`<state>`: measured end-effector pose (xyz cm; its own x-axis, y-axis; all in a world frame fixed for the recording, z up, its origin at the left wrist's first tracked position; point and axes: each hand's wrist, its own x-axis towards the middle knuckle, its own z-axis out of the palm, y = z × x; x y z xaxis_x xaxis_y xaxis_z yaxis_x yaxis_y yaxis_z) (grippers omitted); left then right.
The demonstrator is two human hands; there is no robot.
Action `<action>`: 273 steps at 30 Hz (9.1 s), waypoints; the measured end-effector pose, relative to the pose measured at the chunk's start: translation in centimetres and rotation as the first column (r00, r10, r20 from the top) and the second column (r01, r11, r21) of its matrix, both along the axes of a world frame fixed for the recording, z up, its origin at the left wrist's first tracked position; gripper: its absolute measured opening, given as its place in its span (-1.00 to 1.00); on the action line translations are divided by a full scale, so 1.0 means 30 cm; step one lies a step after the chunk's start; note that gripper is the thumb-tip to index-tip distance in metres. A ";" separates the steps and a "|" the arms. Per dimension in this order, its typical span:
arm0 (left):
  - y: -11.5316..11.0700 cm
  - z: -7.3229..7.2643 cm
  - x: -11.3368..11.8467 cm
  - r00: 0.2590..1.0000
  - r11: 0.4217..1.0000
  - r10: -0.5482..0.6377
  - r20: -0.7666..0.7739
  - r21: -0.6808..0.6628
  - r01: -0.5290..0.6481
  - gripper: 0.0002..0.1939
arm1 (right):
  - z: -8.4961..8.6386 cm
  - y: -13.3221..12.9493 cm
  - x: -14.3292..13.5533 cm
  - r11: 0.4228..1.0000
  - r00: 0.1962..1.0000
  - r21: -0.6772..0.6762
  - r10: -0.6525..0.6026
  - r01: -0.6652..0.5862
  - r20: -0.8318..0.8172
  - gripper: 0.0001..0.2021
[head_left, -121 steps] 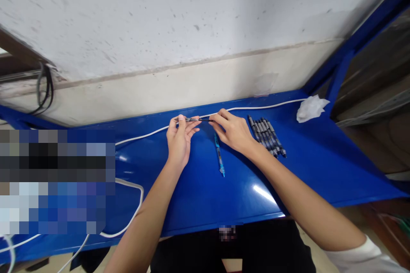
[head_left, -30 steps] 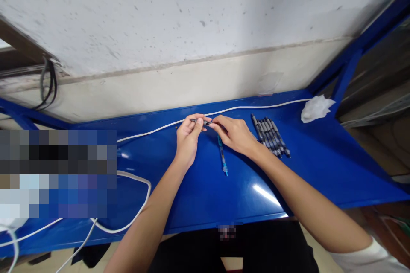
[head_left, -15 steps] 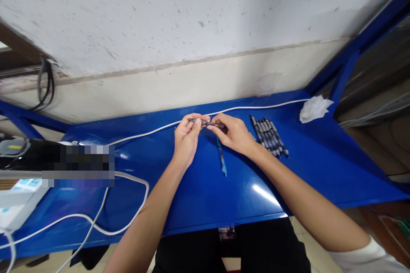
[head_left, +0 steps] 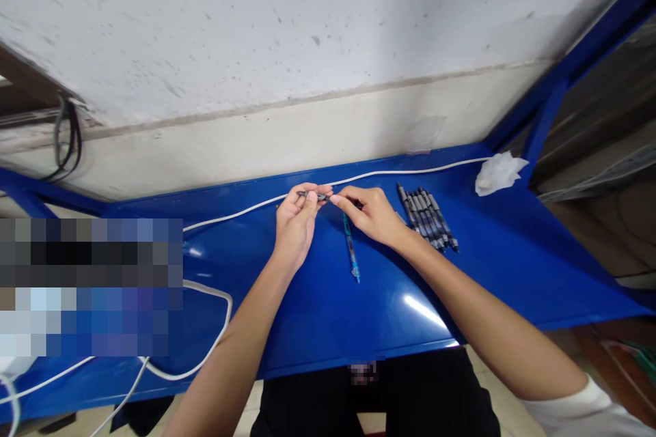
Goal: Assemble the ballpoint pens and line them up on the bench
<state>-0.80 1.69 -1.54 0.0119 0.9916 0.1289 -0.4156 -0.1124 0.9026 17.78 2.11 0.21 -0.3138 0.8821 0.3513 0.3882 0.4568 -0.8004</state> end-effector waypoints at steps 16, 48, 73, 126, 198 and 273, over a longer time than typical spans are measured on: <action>-0.018 0.004 -0.003 0.966 1.000 -0.007 -0.259 -0.010 0.005 -0.71 | -0.003 0.042 0.001 0.981 0.839 -0.192 -0.089 -0.019 -0.537 -0.62; -0.051 -0.035 0.008 0.461 0.905 0.179 -0.869 0.329 0.269 -0.84 | 0.023 0.084 0.162 0.818 -0.177 -0.322 -0.448 -0.478 -0.876 -0.53; -0.033 -0.013 -0.045 0.256 0.893 0.180 -0.950 0.267 0.362 -0.84 | 0.016 0.113 0.134 0.839 0.126 -0.365 -0.344 -0.403 -0.930 -0.81; -0.040 0.002 0.015 0.870 0.969 0.103 -0.481 0.245 0.021 -0.62 | -0.078 -0.345 0.476 0.915 0.845 0.354 -0.338 0.192 0.415 -0.42; -0.026 0.031 -0.026 0.788 0.972 0.229 -0.572 0.100 -0.211 -0.34 | -0.013 0.047 0.124 0.934 0.977 0.351 -0.006 -0.070 0.211 -0.73; 0.011 0.020 -0.030 0.989 0.987 0.145 -0.002 -0.076 -0.145 -0.70 | -0.050 0.063 0.117 0.893 0.912 0.441 -0.256 0.095 0.322 -0.69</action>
<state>-1.71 2.02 -0.94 -0.1330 0.9897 0.0533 -0.4032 -0.1032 0.9093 21.29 4.01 -1.29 -0.3431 0.7370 0.5823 0.7172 0.6059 -0.3442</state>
